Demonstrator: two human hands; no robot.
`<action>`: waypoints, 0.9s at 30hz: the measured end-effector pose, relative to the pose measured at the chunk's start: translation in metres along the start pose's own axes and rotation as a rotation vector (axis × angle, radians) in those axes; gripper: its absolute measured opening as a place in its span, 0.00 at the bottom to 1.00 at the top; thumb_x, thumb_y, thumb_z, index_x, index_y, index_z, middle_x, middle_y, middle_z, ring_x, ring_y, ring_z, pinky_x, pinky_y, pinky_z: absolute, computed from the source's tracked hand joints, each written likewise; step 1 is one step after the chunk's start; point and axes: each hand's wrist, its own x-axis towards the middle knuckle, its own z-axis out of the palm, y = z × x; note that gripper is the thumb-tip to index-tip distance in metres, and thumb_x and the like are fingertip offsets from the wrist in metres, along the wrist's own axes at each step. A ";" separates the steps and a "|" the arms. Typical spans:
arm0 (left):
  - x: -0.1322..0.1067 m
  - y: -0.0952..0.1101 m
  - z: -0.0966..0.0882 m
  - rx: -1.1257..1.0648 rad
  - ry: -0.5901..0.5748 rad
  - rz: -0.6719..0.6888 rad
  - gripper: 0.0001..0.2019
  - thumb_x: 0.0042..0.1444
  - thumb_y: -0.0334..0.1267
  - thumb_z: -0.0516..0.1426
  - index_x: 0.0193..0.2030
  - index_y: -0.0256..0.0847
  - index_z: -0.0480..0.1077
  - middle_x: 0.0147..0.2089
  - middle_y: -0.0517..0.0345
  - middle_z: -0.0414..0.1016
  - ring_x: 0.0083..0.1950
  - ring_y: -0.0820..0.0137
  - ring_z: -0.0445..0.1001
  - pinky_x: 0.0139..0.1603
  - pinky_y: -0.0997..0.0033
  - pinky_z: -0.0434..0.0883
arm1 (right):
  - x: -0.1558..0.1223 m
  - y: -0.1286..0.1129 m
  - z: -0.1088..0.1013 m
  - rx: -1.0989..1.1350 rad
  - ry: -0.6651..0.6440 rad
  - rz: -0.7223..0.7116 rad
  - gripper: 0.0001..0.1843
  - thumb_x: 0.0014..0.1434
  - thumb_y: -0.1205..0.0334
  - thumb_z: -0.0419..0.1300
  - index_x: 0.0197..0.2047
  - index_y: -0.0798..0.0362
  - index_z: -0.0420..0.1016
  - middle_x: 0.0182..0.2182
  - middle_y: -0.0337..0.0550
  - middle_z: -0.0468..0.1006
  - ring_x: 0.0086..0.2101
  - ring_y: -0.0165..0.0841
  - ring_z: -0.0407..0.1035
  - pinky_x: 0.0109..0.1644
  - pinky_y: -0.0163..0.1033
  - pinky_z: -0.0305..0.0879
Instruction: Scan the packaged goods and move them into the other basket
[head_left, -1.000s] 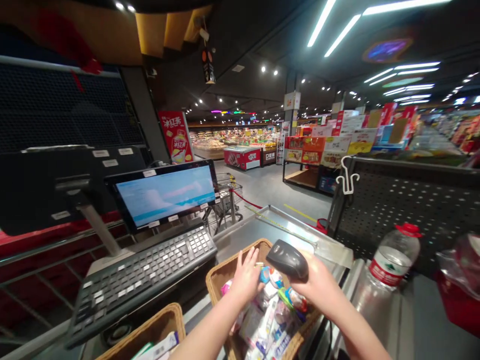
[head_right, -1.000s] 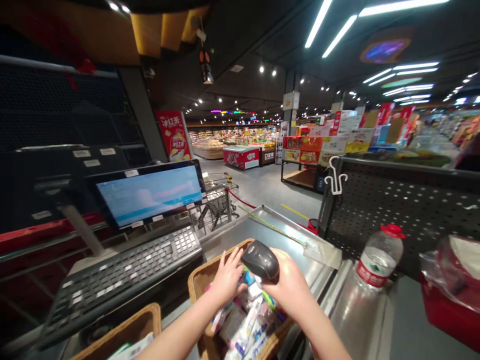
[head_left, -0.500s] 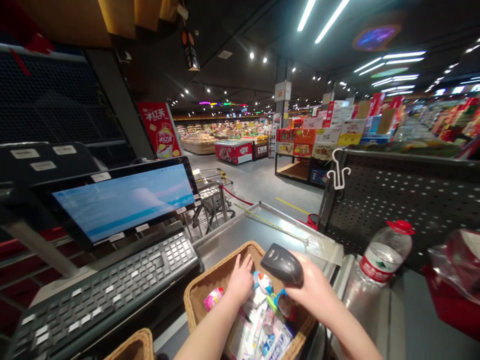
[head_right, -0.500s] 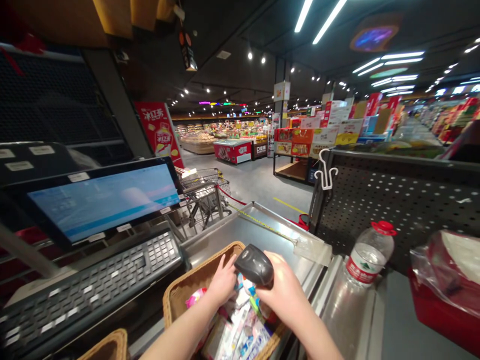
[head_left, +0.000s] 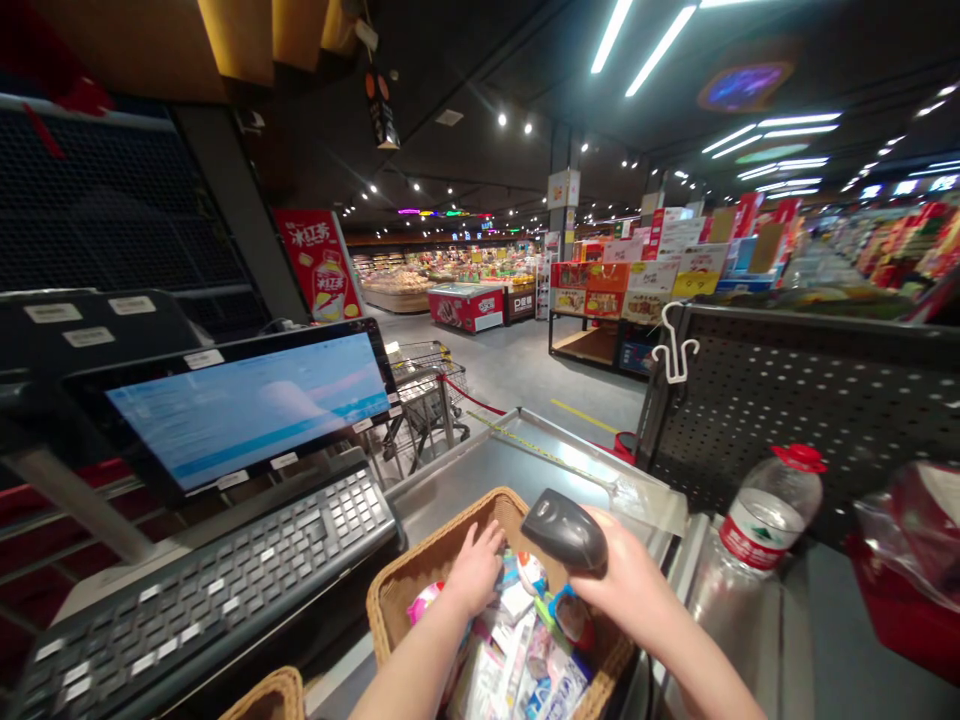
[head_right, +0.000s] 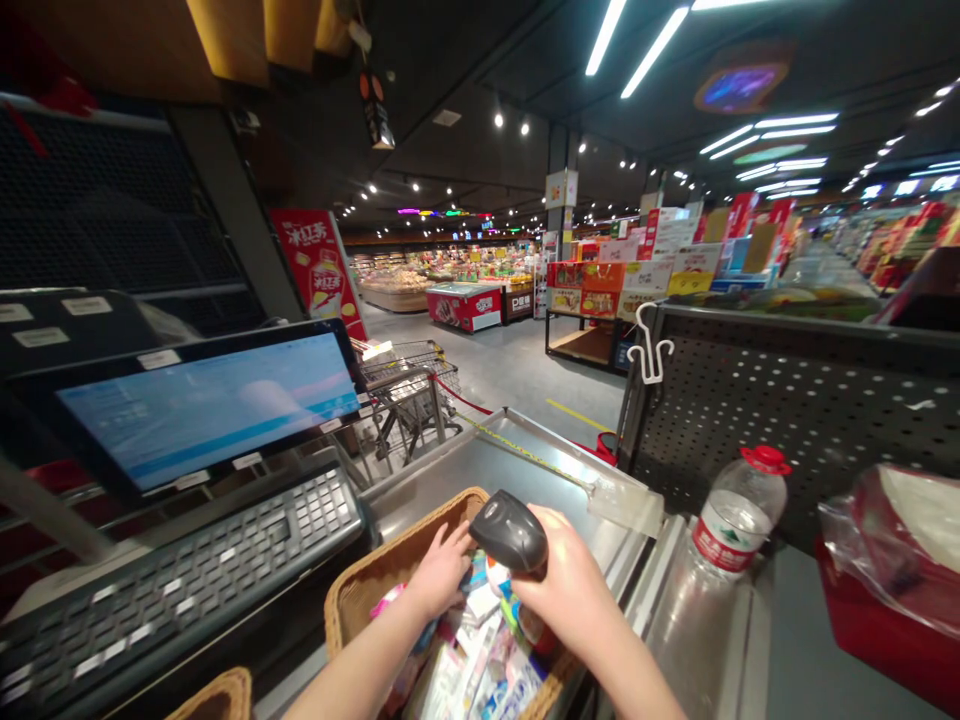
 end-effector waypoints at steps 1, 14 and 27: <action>0.000 0.000 0.000 -0.006 0.008 0.003 0.17 0.48 0.35 0.57 0.45 0.39 0.76 0.71 0.47 0.55 0.74 0.58 0.43 0.71 0.44 0.36 | 0.000 0.000 0.000 -0.005 0.004 0.003 0.32 0.41 0.71 0.57 0.53 0.57 0.71 0.51 0.53 0.75 0.53 0.45 0.68 0.60 0.51 0.62; -0.019 0.002 -0.028 -0.084 0.277 -0.094 0.13 0.48 0.33 0.56 0.41 0.43 0.78 0.68 0.54 0.61 0.72 0.57 0.48 0.70 0.48 0.46 | 0.000 -0.010 0.000 -0.016 -0.013 -0.007 0.29 0.43 0.69 0.57 0.52 0.56 0.73 0.51 0.53 0.76 0.53 0.47 0.68 0.59 0.54 0.63; -0.104 -0.011 -0.099 0.021 0.696 -0.121 0.12 0.54 0.32 0.54 0.41 0.50 0.76 0.68 0.59 0.61 0.72 0.56 0.48 0.68 0.36 0.40 | 0.001 -0.040 0.017 0.022 -0.012 -0.093 0.28 0.43 0.68 0.58 0.51 0.56 0.74 0.49 0.52 0.77 0.51 0.48 0.70 0.56 0.52 0.66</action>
